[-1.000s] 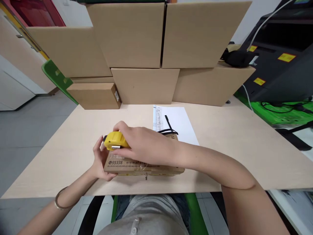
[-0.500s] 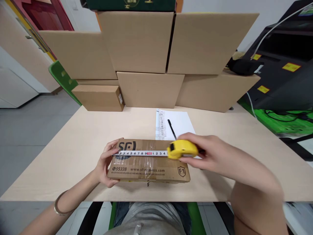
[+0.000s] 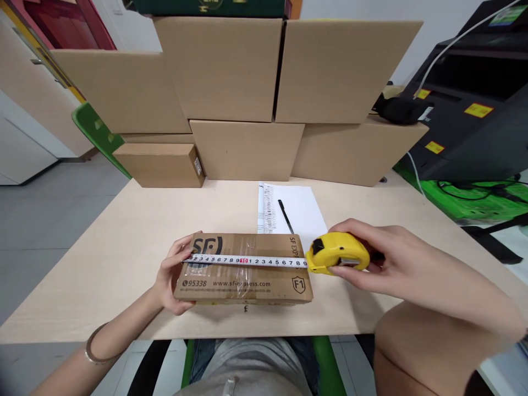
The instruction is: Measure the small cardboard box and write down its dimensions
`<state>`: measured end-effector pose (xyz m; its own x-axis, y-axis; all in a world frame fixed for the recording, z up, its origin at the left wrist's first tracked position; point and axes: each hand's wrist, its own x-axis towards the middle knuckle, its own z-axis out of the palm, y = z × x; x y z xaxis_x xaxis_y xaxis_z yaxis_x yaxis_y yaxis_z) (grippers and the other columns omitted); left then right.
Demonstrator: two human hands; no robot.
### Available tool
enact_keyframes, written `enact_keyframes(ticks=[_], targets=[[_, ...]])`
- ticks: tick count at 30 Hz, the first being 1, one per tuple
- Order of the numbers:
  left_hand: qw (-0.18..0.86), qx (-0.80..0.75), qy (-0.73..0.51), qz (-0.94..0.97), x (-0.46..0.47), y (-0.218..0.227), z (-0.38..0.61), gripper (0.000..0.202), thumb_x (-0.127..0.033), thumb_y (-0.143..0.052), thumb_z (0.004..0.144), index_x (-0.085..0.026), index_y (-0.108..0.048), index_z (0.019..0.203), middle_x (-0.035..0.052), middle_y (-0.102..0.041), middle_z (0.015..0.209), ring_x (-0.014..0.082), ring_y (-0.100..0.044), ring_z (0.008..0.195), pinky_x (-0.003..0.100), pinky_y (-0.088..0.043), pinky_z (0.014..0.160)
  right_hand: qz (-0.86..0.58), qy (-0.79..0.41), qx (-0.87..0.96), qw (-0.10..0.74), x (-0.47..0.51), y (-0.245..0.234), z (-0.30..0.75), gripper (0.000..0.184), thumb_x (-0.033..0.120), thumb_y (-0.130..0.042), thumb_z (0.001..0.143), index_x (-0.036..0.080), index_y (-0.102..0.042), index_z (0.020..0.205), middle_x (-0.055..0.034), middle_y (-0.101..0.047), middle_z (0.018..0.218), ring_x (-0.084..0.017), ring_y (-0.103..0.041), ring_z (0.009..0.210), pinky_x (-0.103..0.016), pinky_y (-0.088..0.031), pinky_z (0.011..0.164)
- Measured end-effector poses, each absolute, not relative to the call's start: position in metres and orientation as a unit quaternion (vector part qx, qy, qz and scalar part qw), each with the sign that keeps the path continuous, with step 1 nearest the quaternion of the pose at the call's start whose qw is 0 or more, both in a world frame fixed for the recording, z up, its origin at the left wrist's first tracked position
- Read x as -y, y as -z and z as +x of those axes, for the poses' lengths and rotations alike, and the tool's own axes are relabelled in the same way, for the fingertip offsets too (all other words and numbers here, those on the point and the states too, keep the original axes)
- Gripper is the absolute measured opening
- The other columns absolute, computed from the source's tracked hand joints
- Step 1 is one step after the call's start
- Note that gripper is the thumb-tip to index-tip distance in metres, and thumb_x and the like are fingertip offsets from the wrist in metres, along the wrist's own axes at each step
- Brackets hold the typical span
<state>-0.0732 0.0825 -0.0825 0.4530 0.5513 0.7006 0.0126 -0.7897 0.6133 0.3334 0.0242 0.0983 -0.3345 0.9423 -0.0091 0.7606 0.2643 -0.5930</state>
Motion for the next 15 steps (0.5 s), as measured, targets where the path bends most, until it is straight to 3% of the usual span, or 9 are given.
enact_keyframes(ticks=[4, 7, 11, 13, 15], targets=[[0.271, -0.185, -0.491, 0.807, -0.082, 0.083, -0.074, 0.102, -0.049, -0.085, 0.057, -0.040, -0.041, 0.149, 0.0126, -0.039, 0.154, 0.0467, -0.038, 0.143, 0.068, -0.035, 0.111, -0.476, -0.256, 0.836, 0.096, -0.046, -0.106, 0.282, 0.024, 0.051, -0.063, 0.093, 0.028, -0.061, 0.102, 0.0013, -0.068, 0.075, -0.017, -0.062, 0.059, -0.028, -0.045, 0.052], [0.276, -0.198, -0.496, 0.799, -0.082, 0.088, -0.074, 0.102, -0.050, -0.087, 0.053, -0.042, -0.044, 0.146, 0.0115, -0.041, 0.153, 0.0473, -0.039, 0.142, 0.069, -0.035, 0.111, -0.427, -0.264, 0.861, 0.079, -0.064, -0.102, 0.227, 0.023, 0.047, -0.060, 0.095, 0.025, -0.057, 0.103, 0.0020, -0.068, 0.078, -0.017, -0.063, 0.062, -0.027, -0.043, 0.052], [0.313, -0.206, -0.519, 0.768, -0.078, 0.095, -0.070, 0.117, -0.054, -0.088, 0.052, -0.044, -0.030, 0.153, 0.0119, -0.041, 0.153, 0.0454, -0.044, 0.139, 0.066, -0.037, 0.110, -0.321, -0.210, 0.918, 0.097, -0.074, -0.096, 0.178, 0.029, 0.038, -0.059, 0.098, 0.020, -0.056, 0.120, -0.0063, -0.071, 0.110, -0.020, -0.069, 0.078, -0.030, -0.047, 0.063], [0.345, -0.225, -0.538, 0.736, -0.074, 0.093, -0.068, 0.119, -0.057, -0.086, 0.057, -0.040, -0.022, 0.156, 0.0130, -0.041, 0.152, 0.0432, -0.046, 0.138, 0.063, -0.036, 0.112, -0.308, -0.187, 0.924, 0.124, -0.072, -0.097, 0.175, 0.030, 0.037, -0.058, 0.100, 0.019, -0.054, 0.124, -0.0070, -0.070, 0.115, -0.020, -0.069, 0.080, -0.031, -0.048, 0.066], [0.379, -0.253, -0.554, 0.697, -0.069, 0.085, -0.066, 0.104, -0.064, -0.079, 0.064, -0.034, -0.034, 0.153, 0.0131, -0.045, 0.148, 0.0422, -0.044, 0.138, 0.060, -0.035, 0.114, -0.349, -0.170, 0.903, 0.186, -0.067, -0.100, 0.187, 0.031, 0.042, -0.060, 0.098, 0.021, -0.055, 0.121, -0.0055, -0.072, 0.108, -0.019, -0.069, 0.076, -0.030, -0.049, 0.064]])
